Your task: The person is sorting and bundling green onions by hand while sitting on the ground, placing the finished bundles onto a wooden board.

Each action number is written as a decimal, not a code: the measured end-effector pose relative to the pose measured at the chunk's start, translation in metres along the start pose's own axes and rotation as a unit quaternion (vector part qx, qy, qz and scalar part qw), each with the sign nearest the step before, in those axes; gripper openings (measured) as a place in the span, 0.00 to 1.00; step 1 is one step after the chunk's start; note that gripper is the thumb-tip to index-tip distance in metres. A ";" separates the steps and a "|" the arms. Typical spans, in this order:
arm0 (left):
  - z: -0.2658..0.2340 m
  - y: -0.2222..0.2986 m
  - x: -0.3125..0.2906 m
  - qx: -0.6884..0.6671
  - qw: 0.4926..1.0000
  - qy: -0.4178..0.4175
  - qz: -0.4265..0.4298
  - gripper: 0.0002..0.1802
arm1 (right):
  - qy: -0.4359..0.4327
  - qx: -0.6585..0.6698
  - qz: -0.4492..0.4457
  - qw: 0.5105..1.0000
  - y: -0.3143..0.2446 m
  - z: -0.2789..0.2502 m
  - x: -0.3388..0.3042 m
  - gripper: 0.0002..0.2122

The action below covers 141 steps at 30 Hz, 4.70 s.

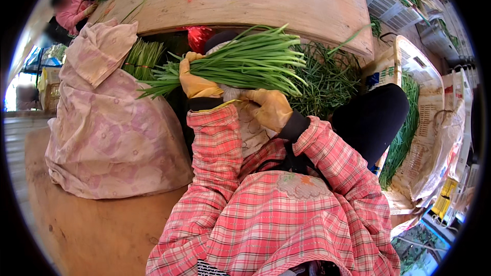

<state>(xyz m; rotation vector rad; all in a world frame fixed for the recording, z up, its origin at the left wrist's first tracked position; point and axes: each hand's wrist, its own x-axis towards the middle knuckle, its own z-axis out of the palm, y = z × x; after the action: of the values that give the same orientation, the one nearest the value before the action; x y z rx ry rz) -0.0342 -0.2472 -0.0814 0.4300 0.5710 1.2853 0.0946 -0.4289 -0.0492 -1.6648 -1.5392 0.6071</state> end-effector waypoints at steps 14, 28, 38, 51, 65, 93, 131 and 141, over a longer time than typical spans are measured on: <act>-0.035 0.014 0.013 -0.024 0.998 0.001 -0.052 0.10 | 0.039 -0.060 0.183 0.980 0.071 -0.110 -0.070 0.27; -0.034 0.018 0.011 -0.051 0.993 0.015 -0.108 0.12 | 0.094 0.129 0.307 0.938 0.101 -0.083 -0.096 0.08; -0.008 0.017 0.009 0.014 0.988 -0.093 -0.121 0.13 | -0.011 0.487 0.175 0.856 0.056 -0.060 -0.044 0.16; -0.055 0.018 0.040 0.013 0.983 -0.128 -0.133 0.17 | -0.020 0.406 0.174 0.897 0.046 -0.073 -0.033 0.17; -0.020 0.024 0.011 -0.092 0.958 -0.183 -0.201 0.14 | 0.234 -0.189 0.272 0.914 0.083 -0.092 -0.087 0.07; 0.018 0.012 -0.015 -0.156 0.971 -0.064 -0.168 0.17 | 0.098 0.481 0.173 0.854 0.035 -0.087 -0.045 0.17; 0.029 0.013 -0.023 -0.099 0.972 -0.214 -0.027 0.15 | 0.151 0.044 -0.026 0.987 0.000 -0.037 -0.086 0.06; 0.027 0.027 -0.025 -0.168 0.948 -0.259 -0.079 0.10 | 0.169 0.095 0.077 0.978 0.015 -0.088 -0.081 0.13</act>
<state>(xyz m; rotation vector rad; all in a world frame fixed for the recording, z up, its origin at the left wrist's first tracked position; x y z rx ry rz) -0.0424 -0.2647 -0.0399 0.4050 -0.0591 1.0333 0.1602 -0.5265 -0.0219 -1.6503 -1.0846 0.5029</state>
